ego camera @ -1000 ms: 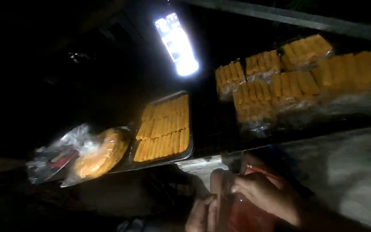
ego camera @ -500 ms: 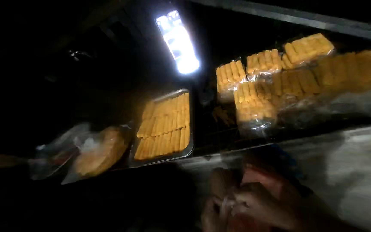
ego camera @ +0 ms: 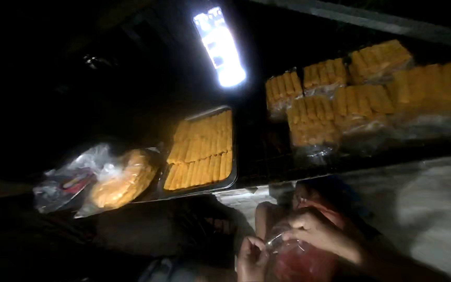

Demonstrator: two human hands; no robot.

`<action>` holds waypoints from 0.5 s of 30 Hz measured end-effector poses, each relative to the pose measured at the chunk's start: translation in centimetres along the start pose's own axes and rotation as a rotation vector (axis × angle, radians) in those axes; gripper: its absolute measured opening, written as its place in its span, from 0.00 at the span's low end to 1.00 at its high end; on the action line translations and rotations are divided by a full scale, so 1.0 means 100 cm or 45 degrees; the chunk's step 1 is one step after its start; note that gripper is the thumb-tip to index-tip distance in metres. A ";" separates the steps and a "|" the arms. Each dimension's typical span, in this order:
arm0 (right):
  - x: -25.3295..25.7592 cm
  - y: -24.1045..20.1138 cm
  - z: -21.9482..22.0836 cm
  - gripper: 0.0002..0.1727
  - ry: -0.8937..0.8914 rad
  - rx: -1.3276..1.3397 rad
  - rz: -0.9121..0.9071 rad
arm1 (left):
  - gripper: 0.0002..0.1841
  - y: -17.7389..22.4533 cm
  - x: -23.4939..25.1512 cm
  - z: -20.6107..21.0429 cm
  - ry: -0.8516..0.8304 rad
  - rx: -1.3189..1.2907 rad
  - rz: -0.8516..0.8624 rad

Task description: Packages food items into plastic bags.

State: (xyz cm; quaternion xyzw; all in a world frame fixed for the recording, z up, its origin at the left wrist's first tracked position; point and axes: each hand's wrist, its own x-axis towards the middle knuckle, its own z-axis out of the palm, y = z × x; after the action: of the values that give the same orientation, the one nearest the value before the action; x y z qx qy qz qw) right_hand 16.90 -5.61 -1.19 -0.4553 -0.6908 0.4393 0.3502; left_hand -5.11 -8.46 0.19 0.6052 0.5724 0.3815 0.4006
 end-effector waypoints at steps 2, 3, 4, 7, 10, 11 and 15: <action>0.005 -0.004 -0.001 0.20 -0.011 -0.083 0.017 | 0.12 -0.003 -0.002 0.002 0.057 0.307 0.135; 0.006 -0.008 -0.001 0.16 -0.037 -0.131 -0.012 | 0.15 0.000 -0.003 0.006 0.077 0.469 0.210; 0.008 -0.011 0.001 0.13 -0.054 -0.182 -0.070 | 0.18 0.003 -0.004 0.010 0.080 0.596 0.302; 0.011 -0.024 0.003 0.05 -0.122 -0.275 -0.240 | 0.12 0.001 -0.002 0.017 0.055 0.746 0.597; 0.013 -0.028 -0.002 0.07 -0.136 -0.404 -0.309 | 0.05 -0.004 0.002 0.013 -0.061 0.649 0.786; 0.015 -0.028 -0.008 0.08 -0.151 -0.493 -0.288 | 0.05 -0.006 0.003 0.010 -0.090 0.608 0.790; 0.026 -0.013 -0.022 0.09 -0.147 -0.806 -0.232 | 0.04 -0.012 0.006 0.008 0.029 0.520 0.656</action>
State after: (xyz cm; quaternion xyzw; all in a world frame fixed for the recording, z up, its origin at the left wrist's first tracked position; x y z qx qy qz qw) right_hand 17.59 -2.84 1.06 -0.4523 -0.8495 0.1947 0.1894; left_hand -4.85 -7.89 -1.26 0.7936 0.4698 0.3543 0.1548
